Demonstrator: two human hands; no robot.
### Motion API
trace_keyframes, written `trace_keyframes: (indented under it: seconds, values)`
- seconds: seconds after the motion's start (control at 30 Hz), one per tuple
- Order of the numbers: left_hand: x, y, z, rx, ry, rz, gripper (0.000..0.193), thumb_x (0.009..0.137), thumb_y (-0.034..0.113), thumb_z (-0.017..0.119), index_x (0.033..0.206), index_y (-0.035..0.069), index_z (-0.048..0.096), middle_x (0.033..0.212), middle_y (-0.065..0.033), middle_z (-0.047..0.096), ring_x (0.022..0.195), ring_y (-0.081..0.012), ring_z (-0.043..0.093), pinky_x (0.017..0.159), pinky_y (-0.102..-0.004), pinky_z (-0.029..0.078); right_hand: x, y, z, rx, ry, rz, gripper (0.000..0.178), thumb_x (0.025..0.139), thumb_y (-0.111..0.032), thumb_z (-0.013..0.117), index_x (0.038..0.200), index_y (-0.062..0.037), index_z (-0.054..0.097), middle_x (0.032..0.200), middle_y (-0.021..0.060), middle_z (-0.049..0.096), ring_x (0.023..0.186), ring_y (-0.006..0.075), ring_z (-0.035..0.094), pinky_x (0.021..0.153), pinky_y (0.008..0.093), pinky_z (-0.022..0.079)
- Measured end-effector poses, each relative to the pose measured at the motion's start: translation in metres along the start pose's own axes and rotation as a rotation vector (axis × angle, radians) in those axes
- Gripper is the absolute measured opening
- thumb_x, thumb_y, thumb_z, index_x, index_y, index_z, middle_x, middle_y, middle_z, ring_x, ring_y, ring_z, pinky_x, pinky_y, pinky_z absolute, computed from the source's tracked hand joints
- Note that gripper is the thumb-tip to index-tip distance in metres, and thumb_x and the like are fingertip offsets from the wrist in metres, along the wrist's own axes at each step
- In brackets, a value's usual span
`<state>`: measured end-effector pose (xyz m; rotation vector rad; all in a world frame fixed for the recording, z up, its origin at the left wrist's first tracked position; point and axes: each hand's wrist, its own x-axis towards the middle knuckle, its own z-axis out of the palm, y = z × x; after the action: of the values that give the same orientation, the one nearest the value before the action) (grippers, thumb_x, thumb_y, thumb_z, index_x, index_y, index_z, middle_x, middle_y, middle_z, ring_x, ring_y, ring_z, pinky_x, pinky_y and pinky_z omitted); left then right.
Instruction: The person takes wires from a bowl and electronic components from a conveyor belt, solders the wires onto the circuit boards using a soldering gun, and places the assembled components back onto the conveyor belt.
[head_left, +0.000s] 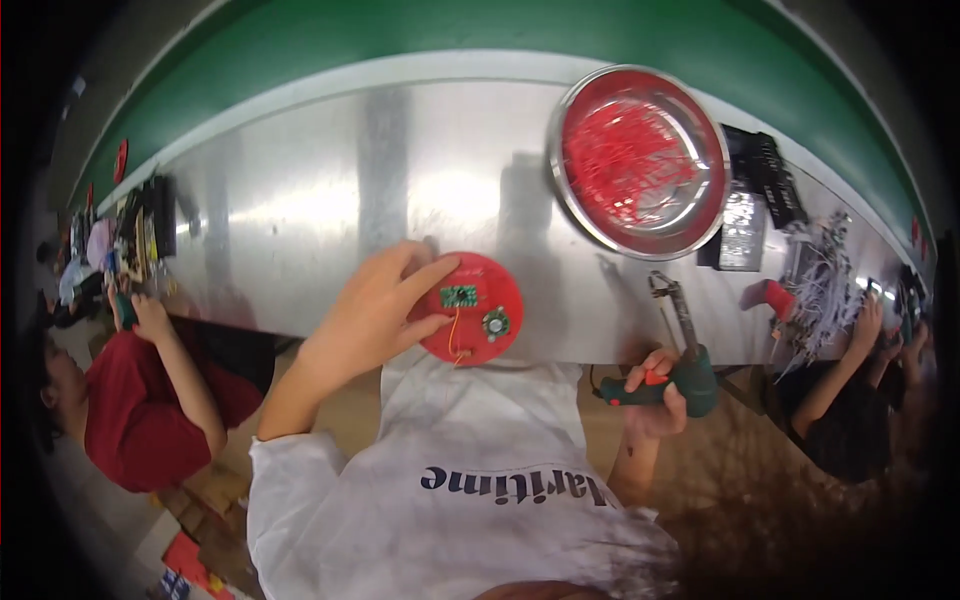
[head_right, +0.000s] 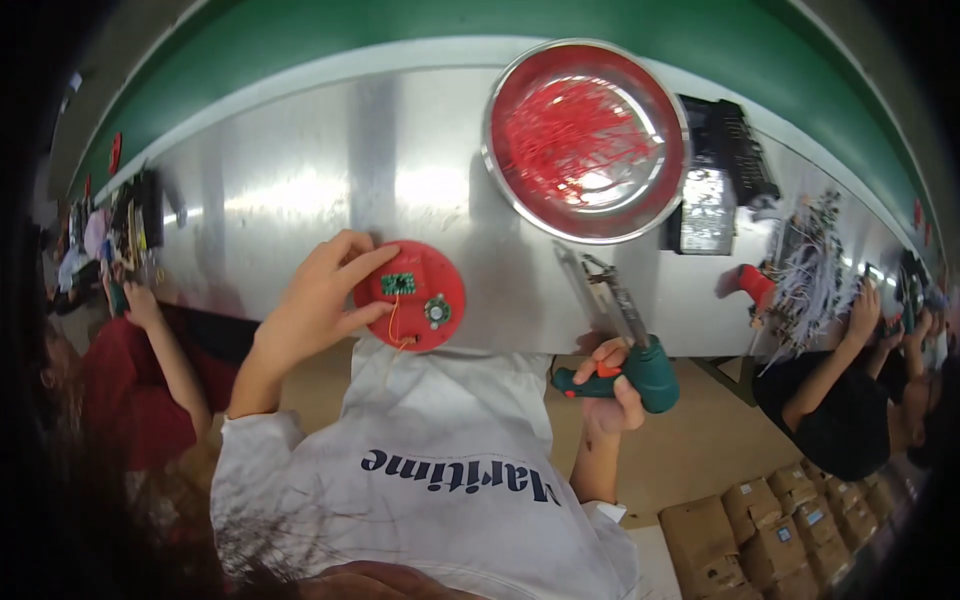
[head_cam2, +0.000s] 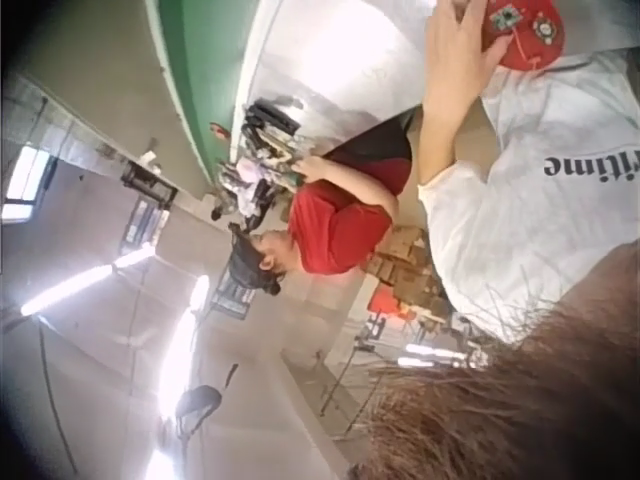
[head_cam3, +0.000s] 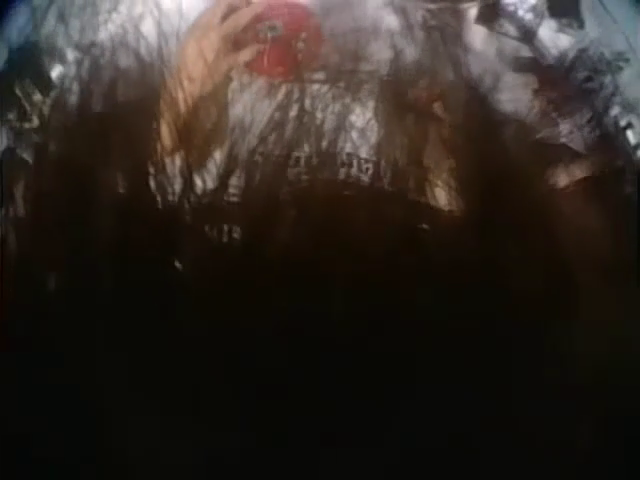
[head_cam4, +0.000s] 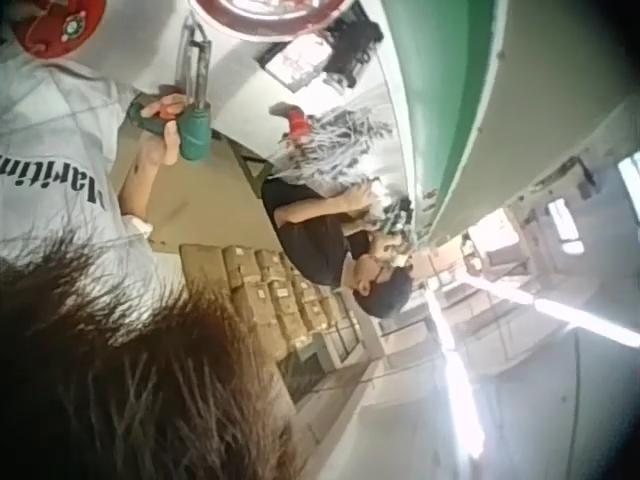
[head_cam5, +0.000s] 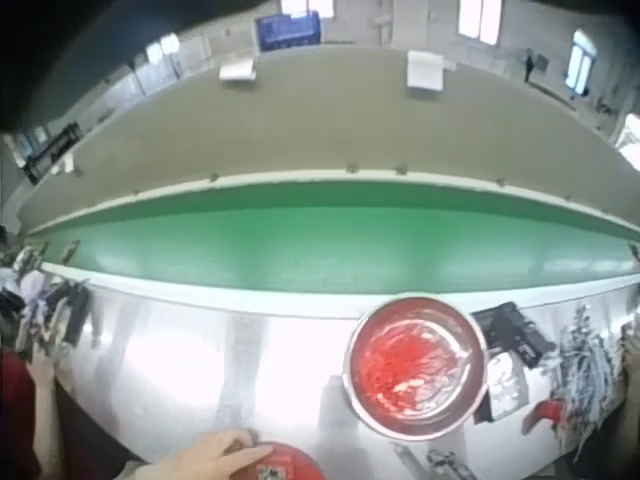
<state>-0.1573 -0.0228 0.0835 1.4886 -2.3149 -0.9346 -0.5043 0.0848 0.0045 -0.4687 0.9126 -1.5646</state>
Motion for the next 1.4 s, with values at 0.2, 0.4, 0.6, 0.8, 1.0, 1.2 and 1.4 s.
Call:
trace_keyframes:
  seconds: [0.2,0.4,0.6,0.8,1.0,1.2,1.4]
  values:
    - [0.081,-0.046,-0.044,-0.036,0.287,-0.192,0.046,0.078,0.016,0.077,0.119,0.004,0.061,0.107,-0.0146,0.060,0.092,-0.0295,0.060,0.080,-0.0376,0.049,-0.001,0.003,-0.003,0.063,0.007,0.050,0.041,0.076,-0.018,0.058,0.108,0.0051,0.048,0.094,0.0174,0.049,0.091,0.0254,0.052,0.056,0.0340,0.055]
    - [0.135,-0.014,-0.027,0.177,0.639,0.214,0.030,0.082,0.015,0.074,0.108,0.002,0.066,0.103,-0.0134,0.065,0.089,-0.0280,0.060,0.078,-0.0396,0.049,0.000,0.004,0.003,0.082,0.075,0.029,0.030,0.075,-0.019,0.057,0.094,0.0033,0.054,0.098,0.0205,0.054,0.065,0.0298,0.062,0.063,0.0378,0.053]
    - [0.162,0.051,0.027,0.383,0.329,0.368,0.016,0.080,0.019,0.071,0.087,0.005,0.068,0.088,-0.0087,0.062,0.087,-0.0278,0.057,0.078,-0.0384,0.044,0.002,0.003,0.005,0.123,0.063,0.034,0.029,0.075,-0.019,0.056,0.094,0.0028,0.053,0.097,0.0198,0.055,0.065,0.0290,0.061,0.064,0.0381,0.052]
    - [0.177,0.048,0.044,0.418,0.208,0.310,0.013,0.081,0.016,0.068,0.078,0.004,0.065,0.086,-0.0100,0.063,0.086,-0.0262,0.057,0.076,-0.0390,0.043,0.003,0.000,0.014,0.099,0.097,0.026,0.028,0.075,-0.019,0.055,0.093,0.0022,0.054,0.097,0.0192,0.055,0.065,0.0286,0.061,0.069,0.0374,0.051]
    - [0.170,0.059,0.040,0.388,0.330,0.230,0.014,0.082,0.017,0.069,0.078,0.004,0.064,0.082,-0.0104,0.061,0.084,-0.0278,0.058,0.074,-0.0409,0.044,0.003,0.007,0.001,0.087,0.066,0.020,0.035,0.078,-0.020,0.057,0.101,0.0044,0.051,0.095,0.0195,0.051,0.062,0.0265,0.057,0.056,0.0330,0.054]
    - [0.175,0.048,0.046,0.294,0.352,0.336,0.015,0.081,0.015,0.071,0.078,0.002,0.063,0.083,-0.0107,0.061,0.081,-0.0290,0.058,0.073,-0.0415,0.046,0.004,0.003,0.015,0.102,0.105,0.003,0.037,0.079,-0.020,0.057,0.105,0.0047,0.050,0.095,0.0202,0.051,0.063,0.0266,0.057,0.055,0.0329,0.054]
    - [0.171,0.050,0.041,-0.028,0.338,0.239,0.008,0.081,0.011,0.067,0.082,0.003,0.066,0.088,-0.0124,0.063,0.085,-0.0312,0.060,0.076,-0.0419,0.049,0.003,0.005,0.013,0.119,0.092,-0.019,0.042,0.079,-0.019,0.056,0.114,0.0041,0.048,0.095,0.0197,0.051,0.066,0.0259,0.057,0.055,0.0318,0.054]
